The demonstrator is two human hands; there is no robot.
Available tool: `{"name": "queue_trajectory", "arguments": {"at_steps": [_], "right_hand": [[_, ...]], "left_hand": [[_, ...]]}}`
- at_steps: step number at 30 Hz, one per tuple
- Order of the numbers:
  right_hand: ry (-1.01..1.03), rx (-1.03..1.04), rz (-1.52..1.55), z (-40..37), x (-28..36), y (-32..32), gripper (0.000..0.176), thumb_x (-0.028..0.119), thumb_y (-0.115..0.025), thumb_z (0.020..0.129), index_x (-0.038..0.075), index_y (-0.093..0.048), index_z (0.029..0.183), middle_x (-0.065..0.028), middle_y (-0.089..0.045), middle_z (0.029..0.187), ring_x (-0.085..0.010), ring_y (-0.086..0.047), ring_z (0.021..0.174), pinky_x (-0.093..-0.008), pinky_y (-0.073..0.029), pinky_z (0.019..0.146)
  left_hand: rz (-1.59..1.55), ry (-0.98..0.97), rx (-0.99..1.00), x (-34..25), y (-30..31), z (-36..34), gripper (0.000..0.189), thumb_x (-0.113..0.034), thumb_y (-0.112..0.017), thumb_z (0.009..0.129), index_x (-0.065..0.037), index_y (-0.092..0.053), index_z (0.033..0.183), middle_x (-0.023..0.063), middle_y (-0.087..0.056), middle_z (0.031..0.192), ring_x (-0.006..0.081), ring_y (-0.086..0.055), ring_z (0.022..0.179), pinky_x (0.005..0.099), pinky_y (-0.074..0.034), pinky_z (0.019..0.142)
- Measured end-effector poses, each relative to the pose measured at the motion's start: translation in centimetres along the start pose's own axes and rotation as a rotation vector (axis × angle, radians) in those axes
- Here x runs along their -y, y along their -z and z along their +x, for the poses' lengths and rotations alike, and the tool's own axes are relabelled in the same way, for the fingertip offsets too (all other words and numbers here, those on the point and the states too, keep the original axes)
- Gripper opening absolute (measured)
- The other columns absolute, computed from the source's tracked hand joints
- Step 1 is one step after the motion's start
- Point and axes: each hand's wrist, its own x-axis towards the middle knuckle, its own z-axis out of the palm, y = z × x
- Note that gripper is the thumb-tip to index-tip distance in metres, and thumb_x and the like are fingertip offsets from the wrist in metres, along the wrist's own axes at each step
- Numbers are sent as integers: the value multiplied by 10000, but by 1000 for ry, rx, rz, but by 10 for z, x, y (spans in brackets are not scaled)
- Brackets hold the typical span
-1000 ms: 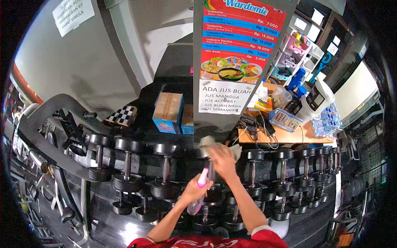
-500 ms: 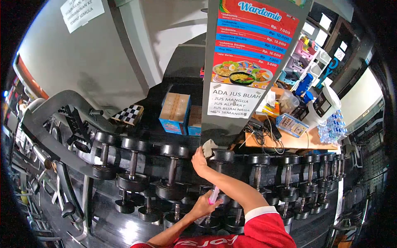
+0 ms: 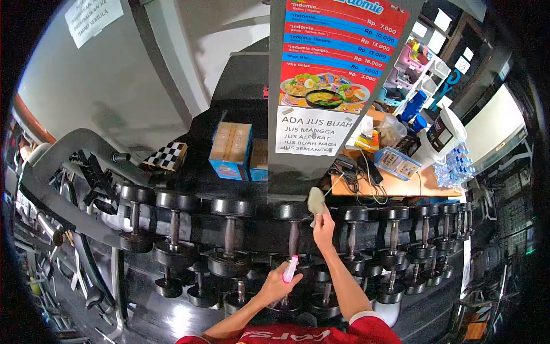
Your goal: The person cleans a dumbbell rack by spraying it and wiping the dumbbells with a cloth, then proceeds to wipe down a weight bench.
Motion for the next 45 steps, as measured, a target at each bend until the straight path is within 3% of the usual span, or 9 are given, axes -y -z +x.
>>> {"name": "queue_trajectory", "arguments": {"at_steps": [11, 14, 18, 24, 27, 29, 30, 37, 45], "right_hand": [[-144, 15, -292, 102, -33, 5, 428, 332, -477, 963, 1, -523, 1231, -168, -612, 1132, -292, -568, 1072, -368, -418, 918], [-219, 773, -195, 127, -37, -11, 240, 227, -514, 924, 11, -460, 833, -62, -451, 688, -177, -416, 676, -338, -395, 648], [-99, 1207, -859, 159, 34, -16, 216, 245, -479, 949, 76, -597, 1012, -79, -628, 834, -172, -540, 768, -331, -435, 689], [-30, 1105, -449, 181, 80, 3, 328, 276, -534, 935, 25, -580, 1141, -145, -657, 1079, -220, -599, 978, -336, -454, 853], [-55, 896, -571, 184, 55, -20, 287, 278, -520, 927, 51, -599, 1084, -147, -663, 1034, -233, -612, 929, -362, -462, 801], [10, 827, -699, 182, -12, -48, 220, 246, -496, 887, 80, -617, 964, -149, -661, 925, -253, -606, 800, -401, -460, 722], [-8, 1083, -733, 202, -138, -78, 208, 213, -484, 852, 85, -627, 933, -147, -662, 900, -251, -587, 757, -407, -464, 709], [34, 1310, -788, 150, 45, -80, 278, 229, -525, 888, 154, -645, 1126, -99, -689, 1010, -252, -647, 891, -366, -481, 796], [183, 835, -326, 93, 96, 13, 245, 117, -560, 889, 86, -637, 1120, -173, -667, 974, -301, -655, 863, -348, -488, 737]], "left_hand": [[47, -91, -23, -7, 1, -2, 328, -259, -707, 803, -14, -551, 955, 200, -609, 807, 396, -618, 773, 408, -495, 661], [63, -92, 7, -6, 2, -2, 323, -246, -707, 805, -12, -548, 960, 201, -597, 811, 411, -606, 777, 411, -490, 658], [69, -161, 17, 1, 5, -1, 333, -235, -711, 805, -7, -544, 980, 201, -585, 825, 423, -596, 773, 423, -486, 659], [92, -192, 67, 9, 6, 3, 427, -289, -720, 807, -17, -559, 1094, 167, -618, 946, 297, -628, 798, 361, -504, 723], [59, -194, 79, 1, 9, 2, 352, -202, -699, 815, 4, -551, 1060, 200, -586, 933, 401, -601, 844, 424, -501, 701], [89, -205, 107, -3, 12, 2, 351, -194, -699, 815, 4, -551, 1065, 201, -587, 944, 397, -602, 859, 419, -502, 712], [121, -216, 140, -4, 14, 2, 350, -185, -699, 815, 5, -551, 1069, 203, -589, 955, 394, -602, 875, 414, -502, 723], [-14, -194, 77, 3, 8, 2, 397, -231, -702, 816, -18, -546, 1111, 150, -559, 872, 314, -575, 765, 381, -475, 696], [124, -184, 71, 0, 9, 1, 470, -226, -723, 793, 14, -546, 1156, 214, -606, 1000, 395, -611, 917, 413, -508, 762]]}}
